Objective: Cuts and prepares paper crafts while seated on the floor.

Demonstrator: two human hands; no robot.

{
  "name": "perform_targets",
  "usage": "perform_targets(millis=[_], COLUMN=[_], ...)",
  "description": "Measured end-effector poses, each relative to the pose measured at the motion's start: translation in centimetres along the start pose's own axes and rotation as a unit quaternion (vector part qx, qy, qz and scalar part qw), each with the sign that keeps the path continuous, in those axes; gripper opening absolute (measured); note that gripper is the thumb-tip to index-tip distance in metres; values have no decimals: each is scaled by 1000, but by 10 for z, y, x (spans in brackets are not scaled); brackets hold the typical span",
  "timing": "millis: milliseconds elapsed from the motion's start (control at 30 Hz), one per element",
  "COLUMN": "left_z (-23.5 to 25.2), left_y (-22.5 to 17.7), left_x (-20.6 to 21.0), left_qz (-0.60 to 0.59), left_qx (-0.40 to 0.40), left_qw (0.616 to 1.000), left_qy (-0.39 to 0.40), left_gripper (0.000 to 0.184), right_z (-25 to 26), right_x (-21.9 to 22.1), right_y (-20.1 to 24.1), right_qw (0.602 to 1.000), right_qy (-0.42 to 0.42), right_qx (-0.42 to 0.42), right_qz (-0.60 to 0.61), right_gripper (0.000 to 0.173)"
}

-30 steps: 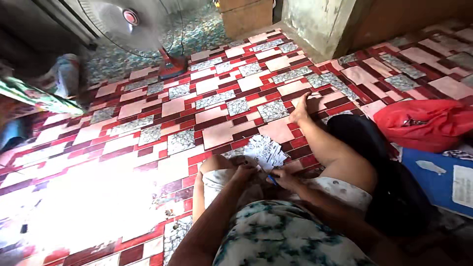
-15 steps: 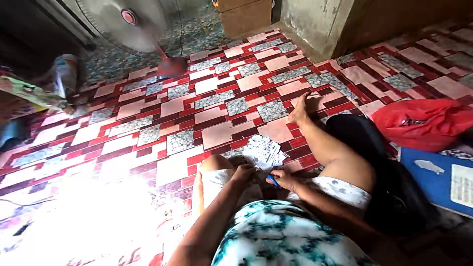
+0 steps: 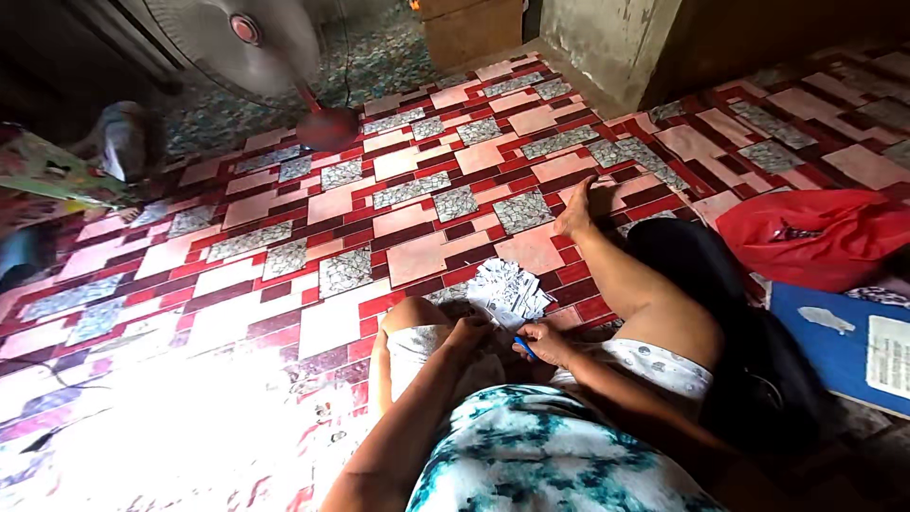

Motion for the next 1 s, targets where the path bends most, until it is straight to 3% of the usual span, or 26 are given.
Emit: perform_targets(millis=[200,800,1000], left_z=[4,4,-3], left_y=[1,3,-2], left_x=[-4,0,1], left_qz=[-19,-35,-67], left_qx=[2,2,-21], left_qw=[1000,999,998], left_qy=[0,6,-3], left_gripper=[23,18,18], right_z=[-2,1,0], right_x=[-1,1,-1], right_y=[-1,-4,-2], right_qw=[999,1000,999], right_qy=[8,-3,28], right_qx=[43,7,27], right_qz=[14,25,-25], right_gripper=[33,29,38])
Point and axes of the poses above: each hand's wrist, its own z-axis towards the middle knuckle, its own x-axis out of the palm, y = z × x, the point moved 3 cm from there along z, towards the middle knuckle, and after that the axes turned 7 degrees about -x, right-handed, at the moved point
